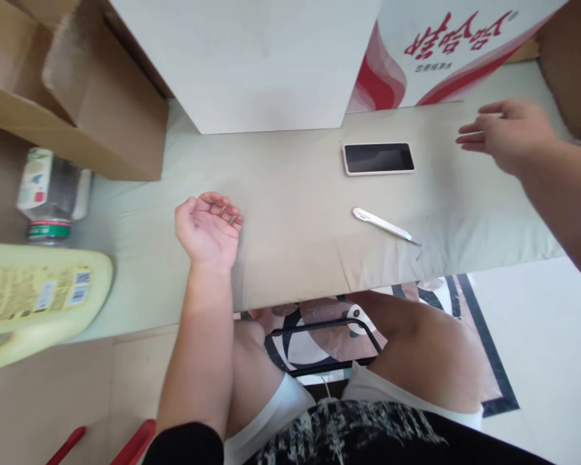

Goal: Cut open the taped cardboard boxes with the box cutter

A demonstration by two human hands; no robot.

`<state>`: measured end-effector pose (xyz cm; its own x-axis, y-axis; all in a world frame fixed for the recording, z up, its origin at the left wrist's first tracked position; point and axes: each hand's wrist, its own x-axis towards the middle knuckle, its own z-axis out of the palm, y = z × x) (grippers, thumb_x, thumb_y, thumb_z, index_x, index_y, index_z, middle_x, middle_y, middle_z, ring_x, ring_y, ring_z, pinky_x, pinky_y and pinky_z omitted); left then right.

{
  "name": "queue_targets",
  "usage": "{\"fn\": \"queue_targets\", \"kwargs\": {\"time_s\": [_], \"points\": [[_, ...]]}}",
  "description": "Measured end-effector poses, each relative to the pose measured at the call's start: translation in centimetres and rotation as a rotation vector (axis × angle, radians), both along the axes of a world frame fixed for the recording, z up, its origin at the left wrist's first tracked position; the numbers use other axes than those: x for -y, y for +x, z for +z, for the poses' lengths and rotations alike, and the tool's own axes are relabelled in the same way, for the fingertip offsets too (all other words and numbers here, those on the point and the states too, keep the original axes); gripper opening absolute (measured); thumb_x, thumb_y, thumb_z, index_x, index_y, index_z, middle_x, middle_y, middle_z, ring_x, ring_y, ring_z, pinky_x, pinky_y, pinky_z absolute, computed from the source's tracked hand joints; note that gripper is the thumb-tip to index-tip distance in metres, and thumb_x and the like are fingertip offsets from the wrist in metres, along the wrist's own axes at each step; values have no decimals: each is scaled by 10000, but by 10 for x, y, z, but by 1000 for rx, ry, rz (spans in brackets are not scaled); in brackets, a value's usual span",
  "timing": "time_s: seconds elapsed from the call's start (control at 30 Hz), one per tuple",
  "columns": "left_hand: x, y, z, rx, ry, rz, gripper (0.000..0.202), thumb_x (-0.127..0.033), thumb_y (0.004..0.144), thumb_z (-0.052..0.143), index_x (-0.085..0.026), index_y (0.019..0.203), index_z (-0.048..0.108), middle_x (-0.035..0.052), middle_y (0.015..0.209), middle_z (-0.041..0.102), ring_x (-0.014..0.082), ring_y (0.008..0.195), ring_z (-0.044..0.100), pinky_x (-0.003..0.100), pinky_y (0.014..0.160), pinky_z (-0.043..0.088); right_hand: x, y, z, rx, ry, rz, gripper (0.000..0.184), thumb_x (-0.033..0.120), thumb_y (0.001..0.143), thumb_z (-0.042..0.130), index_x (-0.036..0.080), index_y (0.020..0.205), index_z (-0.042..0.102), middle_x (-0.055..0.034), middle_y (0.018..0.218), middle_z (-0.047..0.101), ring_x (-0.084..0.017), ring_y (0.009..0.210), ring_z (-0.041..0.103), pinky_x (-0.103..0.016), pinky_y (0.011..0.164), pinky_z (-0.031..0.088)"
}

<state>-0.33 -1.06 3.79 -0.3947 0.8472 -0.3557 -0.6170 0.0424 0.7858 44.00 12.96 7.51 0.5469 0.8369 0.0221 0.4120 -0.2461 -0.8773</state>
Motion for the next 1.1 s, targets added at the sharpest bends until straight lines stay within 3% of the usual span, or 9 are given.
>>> {"fn": "queue_targets", "kwargs": {"time_s": [0.17,0.27,0.4,0.53,0.63,0.73,0.83,0.97,1.1], "points": [[10,-15,2,-54,31,164,348,-486,848,493,-188,721,619,61,810,687,104,588,583,219,528,444,11,-175,8,-11,-152,400,255,-83,797,632,157,872,670,30,590,655,-95,548,633,-361,768,533],[12,-25,-1,-75,86,260,289,-458,848,514,-201,741,588,7,660,587,95,528,527,219,533,415,27,-280,10,-3,-82,754,234,44,849,691,229,992,701,43,787,708,-101,708,662,-318,876,557],[11,-37,-4,-101,190,358,255,-359,866,488,-217,656,468,-48,502,336,97,445,365,235,506,329,58,-354,14,-140,14,1034,122,297,934,673,303,1049,632,51,889,735,-138,952,705,-332,989,576],[13,-44,-4,-115,244,431,331,-294,898,370,-211,583,309,-26,506,290,101,458,294,250,523,301,78,-367,23,-147,-62,1066,200,443,1041,458,297,1098,582,34,887,729,-139,1061,702,-367,1008,583],[16,-47,-3,-113,192,422,298,-307,886,382,-213,604,357,-25,522,291,108,471,302,255,526,295,81,-387,35,-93,-119,1071,321,461,1072,296,283,1123,558,23,907,723,-132,1127,686,-396,1027,574],[18,-50,0,-111,154,439,258,-325,868,409,-220,635,370,-30,534,284,114,468,294,263,513,274,76,-423,45,-2,-106,1083,298,368,1069,271,275,1132,547,29,1069,729,-113,1255,617,-408,1092,529],[20,-58,9,-143,153,629,275,-298,866,377,-217,619,287,-44,538,170,111,447,184,273,489,175,71,-437,38,148,83,1113,194,139,991,437,267,1068,560,77,1327,660,-60,1325,532,-304,1191,435],[20,-75,21,-254,243,961,264,-265,867,283,-208,620,210,-43,606,90,114,489,117,274,514,149,92,-377,6,-24,273,992,99,158,971,511,231,973,579,10,1093,703,-137,1020,671,-306,987,584],[14,-79,15,-363,247,948,149,-304,841,328,-212,741,389,-9,744,335,100,634,397,252,616,330,143,-278,-11,-219,561,813,174,316,970,614,248,828,540,22,781,625,-125,655,587,-286,640,548]]}}
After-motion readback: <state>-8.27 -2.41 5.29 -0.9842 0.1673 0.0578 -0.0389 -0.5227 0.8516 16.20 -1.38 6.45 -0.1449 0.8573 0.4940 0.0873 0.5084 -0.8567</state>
